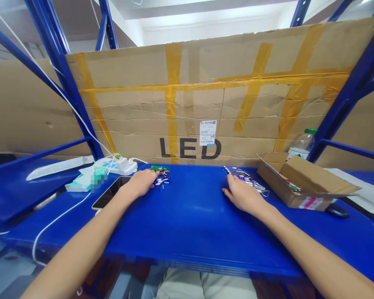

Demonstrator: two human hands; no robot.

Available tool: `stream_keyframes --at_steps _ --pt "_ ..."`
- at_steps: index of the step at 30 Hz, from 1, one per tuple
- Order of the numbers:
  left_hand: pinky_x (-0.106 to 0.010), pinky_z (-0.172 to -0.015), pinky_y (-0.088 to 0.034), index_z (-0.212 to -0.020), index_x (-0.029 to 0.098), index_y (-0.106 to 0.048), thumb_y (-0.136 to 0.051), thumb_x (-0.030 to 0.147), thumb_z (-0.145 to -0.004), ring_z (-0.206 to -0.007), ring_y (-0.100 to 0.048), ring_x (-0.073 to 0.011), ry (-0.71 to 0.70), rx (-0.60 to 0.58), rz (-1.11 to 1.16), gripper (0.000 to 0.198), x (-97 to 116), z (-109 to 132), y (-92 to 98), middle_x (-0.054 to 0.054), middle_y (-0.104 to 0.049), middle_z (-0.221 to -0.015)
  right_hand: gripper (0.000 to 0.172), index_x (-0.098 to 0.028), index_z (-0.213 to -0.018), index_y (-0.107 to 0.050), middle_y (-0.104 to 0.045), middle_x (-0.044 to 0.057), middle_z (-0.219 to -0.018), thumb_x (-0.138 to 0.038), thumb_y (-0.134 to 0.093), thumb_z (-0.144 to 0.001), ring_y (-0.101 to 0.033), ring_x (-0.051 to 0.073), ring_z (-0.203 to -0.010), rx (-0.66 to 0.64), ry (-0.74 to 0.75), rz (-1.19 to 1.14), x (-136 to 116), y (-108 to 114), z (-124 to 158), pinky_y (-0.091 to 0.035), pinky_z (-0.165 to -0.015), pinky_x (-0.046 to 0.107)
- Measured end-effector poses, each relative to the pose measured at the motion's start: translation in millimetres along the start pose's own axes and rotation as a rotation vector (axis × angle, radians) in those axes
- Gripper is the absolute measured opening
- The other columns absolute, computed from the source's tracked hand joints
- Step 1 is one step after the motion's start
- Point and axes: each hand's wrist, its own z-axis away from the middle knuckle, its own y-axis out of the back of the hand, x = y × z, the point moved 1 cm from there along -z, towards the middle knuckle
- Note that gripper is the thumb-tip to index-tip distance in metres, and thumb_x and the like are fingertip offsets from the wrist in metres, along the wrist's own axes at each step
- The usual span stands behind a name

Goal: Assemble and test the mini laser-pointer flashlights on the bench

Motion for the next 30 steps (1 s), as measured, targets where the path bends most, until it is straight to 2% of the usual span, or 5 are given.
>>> stream_keyframes --at_steps 6,10,16,20,30 --pt "-0.035 -0.099 -0.052 -0.124 0.021 -0.071 -0.067 0.031 -0.103 -0.117 -0.071 -0.0283 -0.315 0.110 0.234 0.024 36.1 1.1 -3.8 -0.011 -0.074 -0.125 0.021 -0.021 -0.124 -0.062 -0.067 0.012 -0.122 -0.026 -0.045 -0.112 -0.064 0.028 -0.115 0.137 0.514 -0.236 -15.1 0.5 8.8 -0.048 -0.103 0.040" --pt "-0.037 -0.103 -0.051 -0.132 0.020 -0.066 -0.065 0.039 -0.106 -0.117 -0.067 -0.0275 -0.526 0.196 0.454 0.033 70.2 2.8 -10.5 -0.010 -0.071 -0.125 0.026 -0.028 -0.131 -0.065 -0.067 0.008 -0.115 -0.032 -0.046 -0.113 -0.063 0.026 -0.112 0.078 0.739 -0.432 -28.0 -3.9 16.1 -0.050 -0.100 0.041" --pt "-0.040 -0.103 -0.049 -0.128 0.022 -0.067 -0.063 0.037 -0.107 -0.114 -0.064 -0.0271 -0.579 0.212 0.546 0.026 88.9 6.1 -15.3 -0.009 -0.070 -0.123 0.015 -0.025 -0.115 -0.069 -0.066 0.005 -0.112 -0.036 -0.060 -0.108 -0.064 0.024 -0.106 0.031 0.711 -0.580 -28.7 -7.0 15.8 -0.051 -0.097 0.039" --pt "-0.041 -0.104 -0.048 -0.139 0.024 -0.063 -0.065 0.041 -0.106 -0.118 -0.062 -0.0279 -0.563 0.201 0.573 0.037 87.5 6.7 -15.6 -0.009 -0.068 -0.128 0.031 -0.026 -0.122 -0.063 -0.065 0.008 -0.124 -0.044 -0.073 -0.100 -0.059 0.029 -0.115 0.059 0.656 -0.537 -28.5 -8.0 15.2 -0.049 -0.101 0.044" --pt "-0.043 -0.104 -0.048 -0.133 0.022 -0.065 -0.068 0.042 -0.104 -0.117 -0.061 -0.0282 -0.500 0.181 0.576 0.035 85.4 8.1 -14.3 -0.009 -0.067 -0.125 0.013 -0.024 -0.114 -0.062 -0.068 0.007 -0.115 -0.034 -0.065 -0.106 -0.057 0.028 -0.109 0.065 0.632 -0.488 -26.8 -11.2 12.4 -0.047 -0.097 0.043"
